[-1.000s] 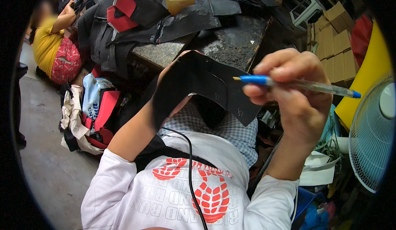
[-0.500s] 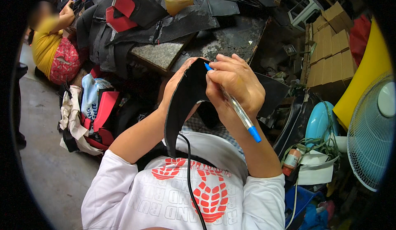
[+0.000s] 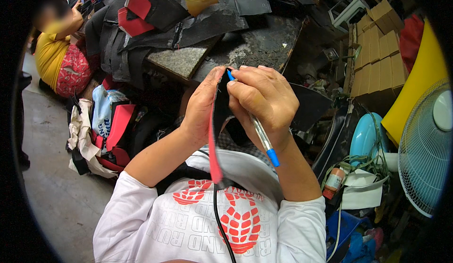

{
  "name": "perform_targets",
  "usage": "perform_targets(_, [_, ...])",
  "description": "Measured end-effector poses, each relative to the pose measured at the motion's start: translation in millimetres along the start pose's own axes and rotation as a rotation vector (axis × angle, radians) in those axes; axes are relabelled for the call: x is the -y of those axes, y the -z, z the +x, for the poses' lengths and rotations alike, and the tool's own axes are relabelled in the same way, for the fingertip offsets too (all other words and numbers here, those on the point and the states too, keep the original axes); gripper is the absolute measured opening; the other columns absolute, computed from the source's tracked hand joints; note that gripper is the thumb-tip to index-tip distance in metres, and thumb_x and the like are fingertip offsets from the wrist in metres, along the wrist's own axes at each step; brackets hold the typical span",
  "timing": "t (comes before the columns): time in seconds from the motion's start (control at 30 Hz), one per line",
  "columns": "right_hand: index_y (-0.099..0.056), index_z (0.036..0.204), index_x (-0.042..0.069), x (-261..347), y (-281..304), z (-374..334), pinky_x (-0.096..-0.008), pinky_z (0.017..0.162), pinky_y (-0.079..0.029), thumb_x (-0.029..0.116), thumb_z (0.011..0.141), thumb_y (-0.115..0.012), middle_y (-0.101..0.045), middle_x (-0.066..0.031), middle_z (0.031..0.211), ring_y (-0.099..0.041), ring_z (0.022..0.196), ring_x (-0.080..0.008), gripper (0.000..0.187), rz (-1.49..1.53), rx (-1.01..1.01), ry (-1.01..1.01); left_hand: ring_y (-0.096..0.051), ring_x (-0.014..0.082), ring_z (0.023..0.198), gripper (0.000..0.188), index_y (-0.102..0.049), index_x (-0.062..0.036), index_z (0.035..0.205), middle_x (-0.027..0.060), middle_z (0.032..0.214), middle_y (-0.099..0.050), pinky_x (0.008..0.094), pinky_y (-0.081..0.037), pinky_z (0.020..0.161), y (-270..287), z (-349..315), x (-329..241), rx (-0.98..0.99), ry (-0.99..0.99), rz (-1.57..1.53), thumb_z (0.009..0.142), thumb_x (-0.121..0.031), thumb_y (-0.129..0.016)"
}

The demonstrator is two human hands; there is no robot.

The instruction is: The person repeatedly picks up black leather pieces from a pile, turns them over to inspect edges and surfaces, and places them back. A red leather piece is also briefly handled and inspected. The person uses a pen to mark or point at details on some pieces.

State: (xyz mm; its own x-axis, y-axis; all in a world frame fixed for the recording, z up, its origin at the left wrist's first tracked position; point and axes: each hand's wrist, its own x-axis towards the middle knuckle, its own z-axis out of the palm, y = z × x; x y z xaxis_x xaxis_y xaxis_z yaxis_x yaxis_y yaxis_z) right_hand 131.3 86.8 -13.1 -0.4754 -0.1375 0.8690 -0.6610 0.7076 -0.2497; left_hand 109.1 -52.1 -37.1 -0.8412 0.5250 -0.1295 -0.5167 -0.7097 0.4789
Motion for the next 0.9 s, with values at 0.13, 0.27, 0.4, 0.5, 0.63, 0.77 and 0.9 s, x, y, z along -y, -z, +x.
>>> perform_targets(0.13, [-0.068, 0.089, 0.007, -2.8, -0.3, -0.8, -0.0414, 0.084, -0.055, 0.001, 0.068, -0.078, -0.072, -0.0105, 0.093, -0.071, 0.088, -0.0288, 0.024, 0.008, 0.007, 0.008, -0.063, 0.0089, 0.092, 0.025, -0.058, -0.0111, 0.118, 0.0004, 0.104, -0.063, 0.0260, -0.054, 0.080, 10.0, 3.9, 1.9, 0.107, 0.005, -0.029, 0.104, -0.030, -0.050])
perform_targets(0.27, [-0.068, 0.088, 0.006, -4.2, -1.2, 0.6, -0.0406, 0.081, -0.056, 0.000, 0.068, -0.078, -0.071, -0.0108, 0.091, -0.071, 0.086, -0.0296, 0.024, 0.025, -0.029, 0.001, -0.063, 0.0094, 0.092, 0.025, -0.058, -0.0104, 0.118, 0.0013, 0.105, -0.063, 0.0282, -0.054, 0.083, 15.9, 5.4, 3.6, 0.146, -0.026, -0.040, 0.105, -0.029, -0.049])
perform_targets(0.4, [-0.067, 0.091, 0.006, -2.0, 1.9, 1.0, -0.0397, 0.079, -0.056, 0.001, 0.074, -0.077, -0.071, -0.0136, 0.096, -0.070, 0.085, -0.0261, 0.020, 0.094, -0.029, -0.126, -0.064, 0.0112, 0.096, 0.025, -0.057, -0.0096, 0.118, 0.0028, 0.107, -0.063, 0.0288, -0.054, 0.085, 12.4, 5.6, 5.4, 0.020, -0.019, 0.097, 0.105, -0.028, -0.047])
perform_targets(0.5, [-0.063, 0.103, 0.005, -0.7, 21.9, 0.2, -0.0389, 0.083, -0.055, 0.004, 0.088, -0.068, -0.068, -0.0153, 0.104, -0.067, 0.091, -0.0230, 0.016, 0.335, -0.149, -0.296, -0.064, 0.0139, 0.099, 0.025, -0.057, -0.0082, 0.118, 0.0046, 0.109, -0.064, 0.0298, -0.054, 0.086, 9.5, 9.0, 1.1, -0.044, 0.002, 0.075, 0.105, -0.026, -0.046])
perform_targets(0.63, [-0.061, 0.105, -0.004, -26.0, 67.0, 5.1, -0.0351, 0.085, -0.050, 0.000, 0.085, -0.044, -0.063, -0.0138, 0.096, -0.061, 0.089, -0.0202, 0.027, 0.022, -0.416, -0.282, -0.065, 0.0170, 0.096, 0.024, -0.056, -0.0091, 0.114, 0.0055, 0.106, -0.064, 0.0337, -0.056, 0.088, 11.6, 18.3, -12.0, -0.027, -0.087, 0.027, 0.106, -0.027, -0.043])
perform_targets(0.77, [-0.064, 0.118, -0.001, -46.6, 69.8, -10.6, -0.0213, 0.062, -0.043, 0.014, 0.093, -0.055, -0.057, -0.0001, 0.086, -0.048, 0.067, -0.0070, 0.031, 0.245, -0.163, -0.904, -0.065, 0.0195, 0.101, 0.026, -0.056, -0.0061, 0.119, 0.0089, 0.111, -0.065, 0.0344, -0.054, 0.091, 14.2, 32.9, -11.5, -0.049, -0.154, -0.013, 0.105, -0.024, -0.043])
perform_targets(0.9, [-0.064, 0.113, -0.002, -66.9, 41.4, -16.6, -0.0228, 0.071, -0.053, 0.008, 0.088, -0.070, -0.066, -0.0025, 0.090, -0.063, 0.077, -0.0109, 0.027, 0.405, -0.110, -0.917, -0.065, 0.0196, 0.104, 0.029, -0.057, -0.0043, 0.122, 0.0109, 0.116, -0.065, 0.0348, -0.053, 0.093, 8.9, 47.7, -9.5, -0.120, -0.064, 0.020, 0.105, -0.025, -0.045])
